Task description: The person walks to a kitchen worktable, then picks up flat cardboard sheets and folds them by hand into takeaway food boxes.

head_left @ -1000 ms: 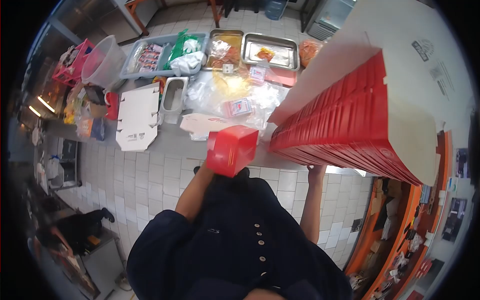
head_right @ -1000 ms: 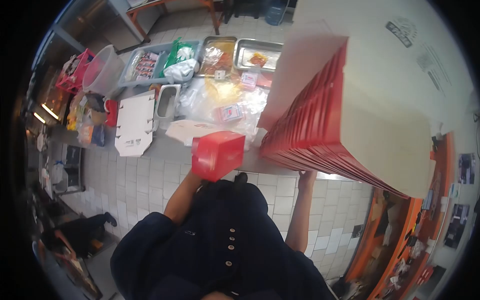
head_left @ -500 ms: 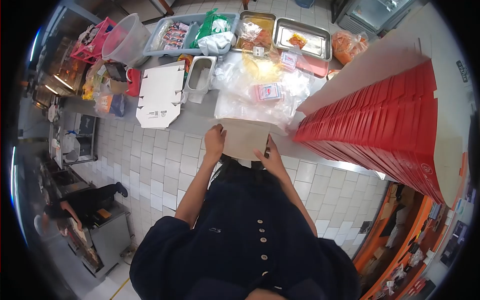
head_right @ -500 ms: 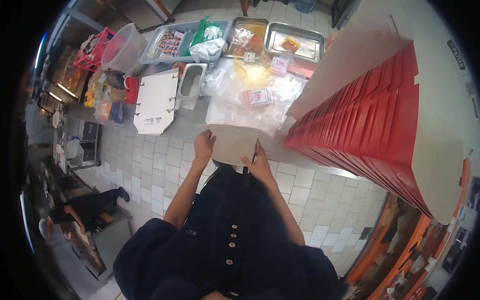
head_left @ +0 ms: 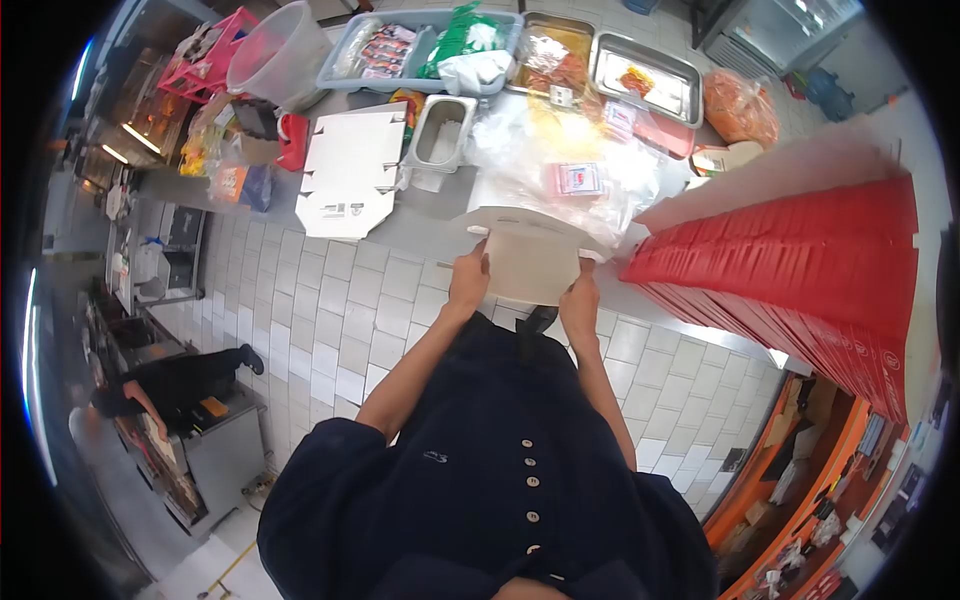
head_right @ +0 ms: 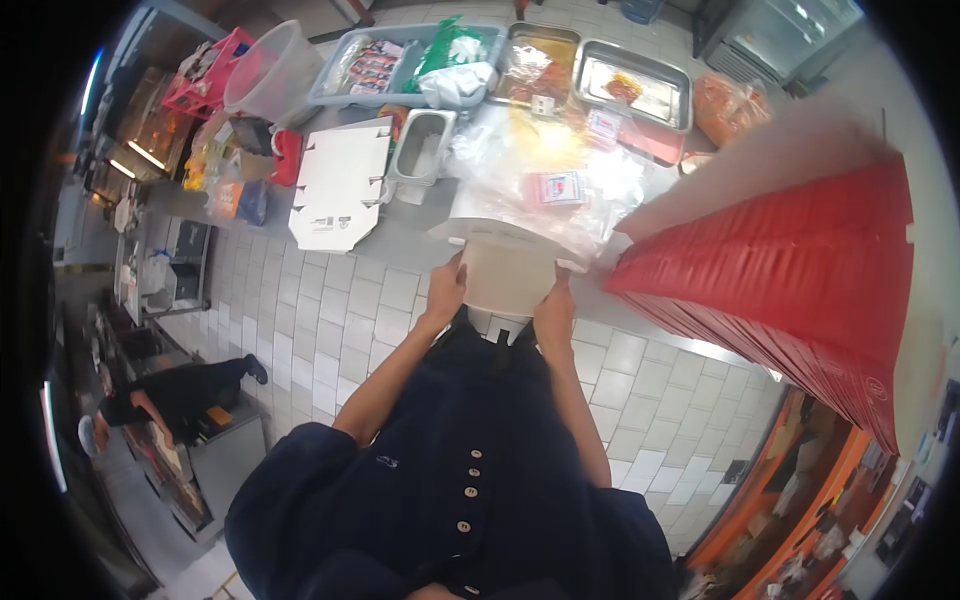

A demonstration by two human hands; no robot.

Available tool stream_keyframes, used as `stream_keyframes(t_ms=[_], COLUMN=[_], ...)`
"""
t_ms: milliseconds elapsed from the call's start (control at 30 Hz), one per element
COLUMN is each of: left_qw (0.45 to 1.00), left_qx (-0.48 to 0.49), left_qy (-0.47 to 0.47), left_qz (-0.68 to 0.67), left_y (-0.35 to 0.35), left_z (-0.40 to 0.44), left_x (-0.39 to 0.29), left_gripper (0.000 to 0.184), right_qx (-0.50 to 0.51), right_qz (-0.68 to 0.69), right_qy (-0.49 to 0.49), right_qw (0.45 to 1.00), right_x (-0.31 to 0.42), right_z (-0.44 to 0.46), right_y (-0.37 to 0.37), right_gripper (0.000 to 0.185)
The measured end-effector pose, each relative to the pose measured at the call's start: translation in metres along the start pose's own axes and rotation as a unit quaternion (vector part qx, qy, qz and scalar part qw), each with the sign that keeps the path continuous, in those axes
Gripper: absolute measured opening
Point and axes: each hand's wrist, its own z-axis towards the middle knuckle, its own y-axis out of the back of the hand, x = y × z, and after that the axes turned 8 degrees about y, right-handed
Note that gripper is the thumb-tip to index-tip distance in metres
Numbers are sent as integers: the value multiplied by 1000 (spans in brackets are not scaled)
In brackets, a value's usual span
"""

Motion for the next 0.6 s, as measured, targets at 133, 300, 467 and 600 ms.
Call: stream_keyframes(t_ms=[133, 300, 467, 600], left_qw=[994, 994, 895, 950], left_qx=[60, -95, -209, 52], left_qy=[22, -60, -96, 8], left_qz=[-86, -5, 381, 309], left_y=[14, 91, 198, 228], left_z=[3, 36, 93, 131], left_x=[-3, 102, 175, 192], left_gripper=[45, 58, 90, 83], right_qx=[-56, -171, -192, -81], right_qz=[30, -11, 2, 83], right_qy=[47, 50, 118, 159], right_qw=[997, 984, 974, 980], right_x=[-2, 32, 88, 136], right_z=[3, -24, -44, -29], right_y=[-16, -18, -40, -81], right_gripper=[62, 52, 39, 32])
